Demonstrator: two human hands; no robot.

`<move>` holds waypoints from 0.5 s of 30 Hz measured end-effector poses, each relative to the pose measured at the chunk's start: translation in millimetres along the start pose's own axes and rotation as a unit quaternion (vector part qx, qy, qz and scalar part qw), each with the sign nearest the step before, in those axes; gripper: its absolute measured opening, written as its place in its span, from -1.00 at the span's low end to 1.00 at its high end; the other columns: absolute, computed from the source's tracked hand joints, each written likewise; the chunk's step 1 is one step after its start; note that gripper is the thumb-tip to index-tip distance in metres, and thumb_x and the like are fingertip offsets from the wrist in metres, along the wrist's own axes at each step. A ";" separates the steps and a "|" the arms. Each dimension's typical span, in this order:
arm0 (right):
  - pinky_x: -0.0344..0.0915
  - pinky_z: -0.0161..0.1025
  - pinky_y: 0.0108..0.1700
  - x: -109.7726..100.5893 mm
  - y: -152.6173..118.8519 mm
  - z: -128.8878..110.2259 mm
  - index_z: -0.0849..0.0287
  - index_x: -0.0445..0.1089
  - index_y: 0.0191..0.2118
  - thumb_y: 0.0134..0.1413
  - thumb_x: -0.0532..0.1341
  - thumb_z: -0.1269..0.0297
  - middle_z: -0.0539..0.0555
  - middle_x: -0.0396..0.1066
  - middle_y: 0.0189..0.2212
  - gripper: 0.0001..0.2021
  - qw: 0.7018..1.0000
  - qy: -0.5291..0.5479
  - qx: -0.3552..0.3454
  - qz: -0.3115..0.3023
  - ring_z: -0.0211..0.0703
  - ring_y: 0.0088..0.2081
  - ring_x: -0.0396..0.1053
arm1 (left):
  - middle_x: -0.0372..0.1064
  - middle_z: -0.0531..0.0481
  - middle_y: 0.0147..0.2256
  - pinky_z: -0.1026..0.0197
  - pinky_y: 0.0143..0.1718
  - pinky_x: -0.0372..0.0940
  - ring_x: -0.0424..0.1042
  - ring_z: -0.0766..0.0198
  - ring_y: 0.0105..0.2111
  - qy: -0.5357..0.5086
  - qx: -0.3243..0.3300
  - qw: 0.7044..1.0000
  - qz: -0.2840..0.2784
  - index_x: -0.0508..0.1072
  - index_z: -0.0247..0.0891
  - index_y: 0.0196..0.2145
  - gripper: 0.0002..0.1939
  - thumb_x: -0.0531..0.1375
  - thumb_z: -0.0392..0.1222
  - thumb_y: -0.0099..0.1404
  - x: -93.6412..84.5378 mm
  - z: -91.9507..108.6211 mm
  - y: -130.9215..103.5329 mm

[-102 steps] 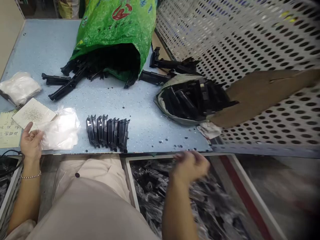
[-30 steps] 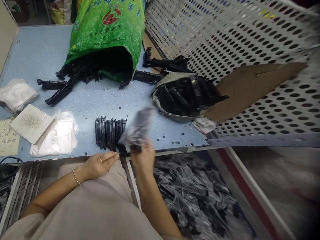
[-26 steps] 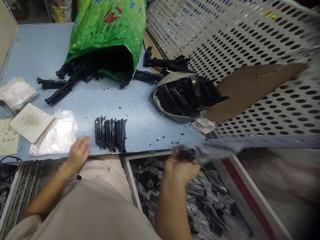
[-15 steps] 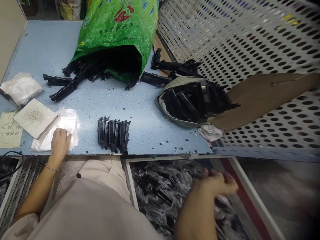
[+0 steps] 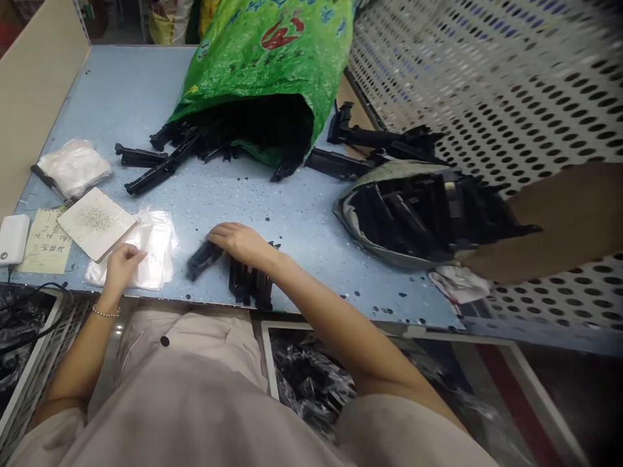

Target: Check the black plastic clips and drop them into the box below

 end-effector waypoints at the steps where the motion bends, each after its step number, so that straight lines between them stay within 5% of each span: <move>1: 0.36 0.01 0.07 -0.1 1.7 0.3 0.18 0.52 -0.12 0.16 0.20 0.47 0.21 0.54 -0.13 -0.79 1.000 0.023 0.017 0.001 0.07 -0.03 0.46 | 0.34 0.06 -0.48 0.25 -0.36 0.22 0.31 0.31 -0.44 -0.053 -0.032 0.998 -0.004 0.48 -0.27 -0.45 -0.76 0.32 -0.03 0.18 -1.8 -5.4 1.5; 4: 0.41 -0.05 -0.01 21.6 5.5 -10.0 0.18 0.48 -0.04 0.20 0.21 0.24 0.18 0.53 -0.13 -0.74 0.960 0.260 0.104 -0.008 0.00 -0.10 0.47 | 0.42 0.02 -0.41 0.24 -0.30 0.26 0.37 0.29 -0.38 -0.152 -0.080 0.985 -0.014 0.54 -0.29 -0.39 -0.74 0.37 -0.02 0.11 1.7 -9.5 1.2; 7: 0.45 -0.13 -0.12 76.2 16.6 -40.9 0.19 0.48 -0.09 0.12 0.28 0.06 0.12 0.55 -0.23 -0.66 0.800 0.570 0.178 -0.051 -0.11 -0.23 0.49 | 0.43 0.00 -0.41 0.24 -0.27 0.28 0.40 0.30 -0.36 -0.159 -0.076 0.984 -0.006 0.51 -0.30 -0.48 -0.75 0.45 -0.11 -0.02 10.1 -2.2 -1.9; 10: 0.44 -0.23 -0.22 125.2 32.8 -62.9 0.23 0.50 -0.21 -0.10 0.43 0.04 0.08 0.54 -0.38 -0.60 0.670 0.703 0.229 -0.069 -0.22 -0.37 0.45 | 0.39 0.03 -0.44 0.26 -0.31 0.28 0.38 0.33 -0.40 -0.158 -0.068 0.985 -0.017 0.46 -0.31 -0.55 -0.73 0.46 -0.15 -0.06 13.8 3.0 -3.4; 12: 0.42 -0.29 -0.28 140.1 38.7 -59.5 0.25 0.50 -0.29 -0.19 0.48 0.07 0.06 0.51 -0.45 -0.61 0.644 0.718 0.262 -0.042 -0.28 -0.43 0.41 | 0.40 0.01 -0.42 0.26 -0.32 0.29 0.39 0.32 -0.39 -0.174 -0.072 0.982 -0.011 0.44 -0.31 -0.54 -0.72 0.45 -0.13 -0.05 6.2 2.3 -4.0; 15: 0.39 -0.33 -0.33 134.0 32.4 -39.5 0.26 0.51 -0.29 -0.14 0.46 0.10 0.05 0.50 -0.44 -0.65 0.676 0.675 0.295 0.015 -0.30 -0.43 0.38 | 0.45 -0.02 -0.37 0.24 -0.35 0.34 0.42 0.29 -0.38 -0.153 -0.057 0.986 0.046 0.44 -0.29 -0.44 -0.74 0.41 -0.11 0.05 -18.6 2.4 -7.6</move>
Point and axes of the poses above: each hand's wrist, its own y-axis towards the middle knuckle, its own x-axis out of the palm, z = x × y, the point moved 6 cm from there along y, towards the middle knuckle
